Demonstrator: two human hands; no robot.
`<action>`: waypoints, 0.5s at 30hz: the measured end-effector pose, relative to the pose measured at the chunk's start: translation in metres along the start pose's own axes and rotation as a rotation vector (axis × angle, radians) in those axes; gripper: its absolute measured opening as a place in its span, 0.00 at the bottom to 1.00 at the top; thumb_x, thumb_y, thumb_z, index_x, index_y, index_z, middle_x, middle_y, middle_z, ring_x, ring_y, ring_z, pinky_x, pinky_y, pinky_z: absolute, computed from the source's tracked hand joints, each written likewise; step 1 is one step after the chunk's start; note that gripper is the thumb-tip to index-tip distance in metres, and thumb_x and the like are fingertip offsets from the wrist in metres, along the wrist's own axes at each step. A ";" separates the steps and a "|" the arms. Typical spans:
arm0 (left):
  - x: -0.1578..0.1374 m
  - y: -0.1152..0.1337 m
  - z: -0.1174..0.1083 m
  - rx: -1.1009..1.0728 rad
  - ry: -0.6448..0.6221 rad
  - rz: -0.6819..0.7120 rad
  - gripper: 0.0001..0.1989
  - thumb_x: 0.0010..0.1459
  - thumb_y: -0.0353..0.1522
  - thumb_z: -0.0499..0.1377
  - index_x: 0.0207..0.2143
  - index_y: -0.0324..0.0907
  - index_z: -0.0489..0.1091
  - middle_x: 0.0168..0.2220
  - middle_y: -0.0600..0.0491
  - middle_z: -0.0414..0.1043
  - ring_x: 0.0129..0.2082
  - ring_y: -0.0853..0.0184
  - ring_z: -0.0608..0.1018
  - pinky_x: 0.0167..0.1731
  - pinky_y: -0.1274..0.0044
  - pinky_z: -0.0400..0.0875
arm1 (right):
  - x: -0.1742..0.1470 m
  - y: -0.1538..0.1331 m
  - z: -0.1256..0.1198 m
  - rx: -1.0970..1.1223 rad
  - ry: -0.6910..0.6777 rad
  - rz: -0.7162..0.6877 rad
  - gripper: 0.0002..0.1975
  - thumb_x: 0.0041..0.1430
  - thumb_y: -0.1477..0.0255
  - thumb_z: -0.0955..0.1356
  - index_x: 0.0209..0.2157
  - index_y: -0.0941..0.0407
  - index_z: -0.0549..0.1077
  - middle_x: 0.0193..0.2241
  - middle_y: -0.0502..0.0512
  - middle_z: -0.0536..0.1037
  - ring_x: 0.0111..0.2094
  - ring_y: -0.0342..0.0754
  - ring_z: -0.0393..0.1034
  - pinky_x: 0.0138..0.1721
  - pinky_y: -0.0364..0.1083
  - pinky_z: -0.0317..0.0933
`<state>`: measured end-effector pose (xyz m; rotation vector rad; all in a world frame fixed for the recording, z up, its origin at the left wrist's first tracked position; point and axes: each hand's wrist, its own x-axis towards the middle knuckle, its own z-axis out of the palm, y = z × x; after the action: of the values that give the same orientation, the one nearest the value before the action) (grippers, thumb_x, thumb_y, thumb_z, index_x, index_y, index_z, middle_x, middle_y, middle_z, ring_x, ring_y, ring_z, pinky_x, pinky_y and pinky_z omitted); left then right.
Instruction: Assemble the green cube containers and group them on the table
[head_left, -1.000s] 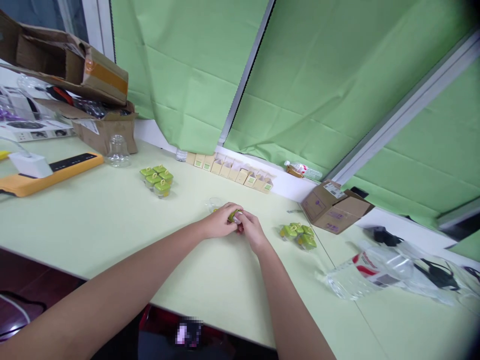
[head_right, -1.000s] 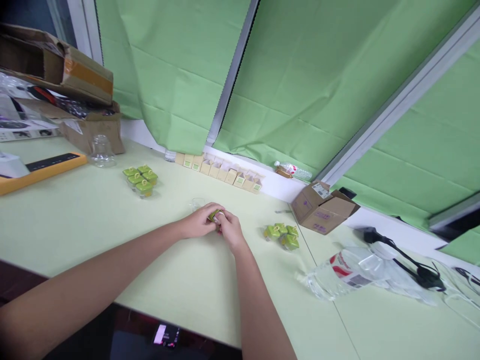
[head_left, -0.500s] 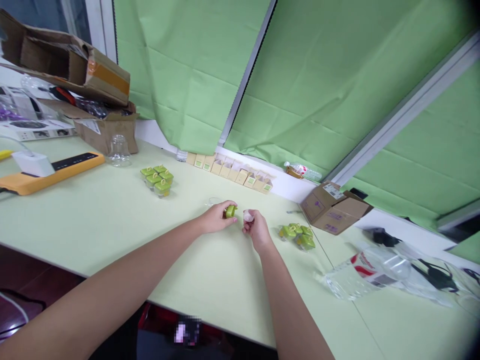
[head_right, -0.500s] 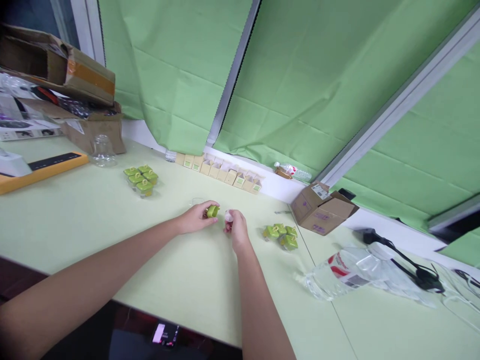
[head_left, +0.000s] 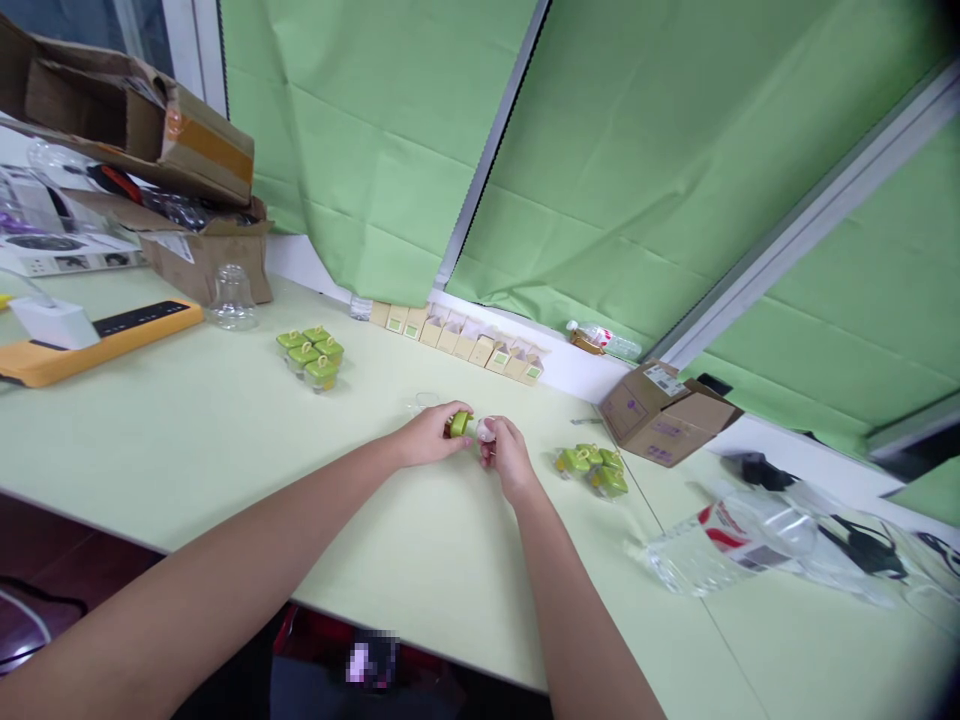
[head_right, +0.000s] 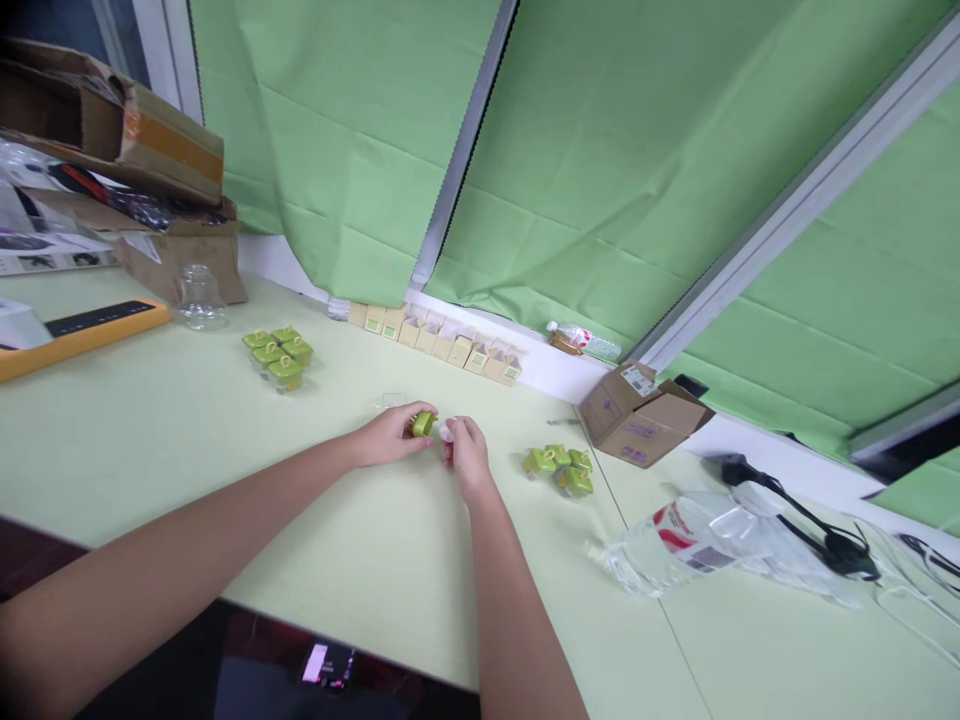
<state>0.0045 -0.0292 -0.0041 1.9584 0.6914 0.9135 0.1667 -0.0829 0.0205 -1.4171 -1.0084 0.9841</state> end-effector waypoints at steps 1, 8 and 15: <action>0.000 0.000 0.000 -0.001 -0.004 -0.004 0.22 0.54 0.38 0.62 0.52 0.45 0.66 0.33 0.56 0.69 0.29 0.70 0.71 0.30 0.78 0.66 | 0.000 0.000 0.000 -0.003 -0.001 0.000 0.12 0.47 0.61 0.66 0.30 0.54 0.67 0.20 0.46 0.68 0.18 0.41 0.57 0.17 0.42 0.53; 0.000 -0.001 0.000 0.005 -0.013 -0.004 0.22 0.54 0.38 0.62 0.52 0.46 0.66 0.35 0.55 0.70 0.29 0.69 0.71 0.31 0.77 0.67 | -0.001 0.000 0.002 -0.026 0.003 0.000 0.11 0.48 0.61 0.67 0.30 0.54 0.67 0.21 0.47 0.69 0.18 0.42 0.58 0.16 0.42 0.52; 0.000 0.001 -0.001 -0.005 -0.016 -0.008 0.23 0.54 0.38 0.62 0.52 0.45 0.66 0.35 0.54 0.71 0.30 0.69 0.72 0.32 0.77 0.67 | 0.002 0.002 0.001 -0.061 0.007 -0.002 0.11 0.49 0.61 0.67 0.30 0.54 0.68 0.21 0.47 0.69 0.18 0.42 0.58 0.15 0.42 0.51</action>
<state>0.0038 -0.0292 -0.0028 1.9554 0.6865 0.8932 0.1660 -0.0810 0.0184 -1.4682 -1.0422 0.9529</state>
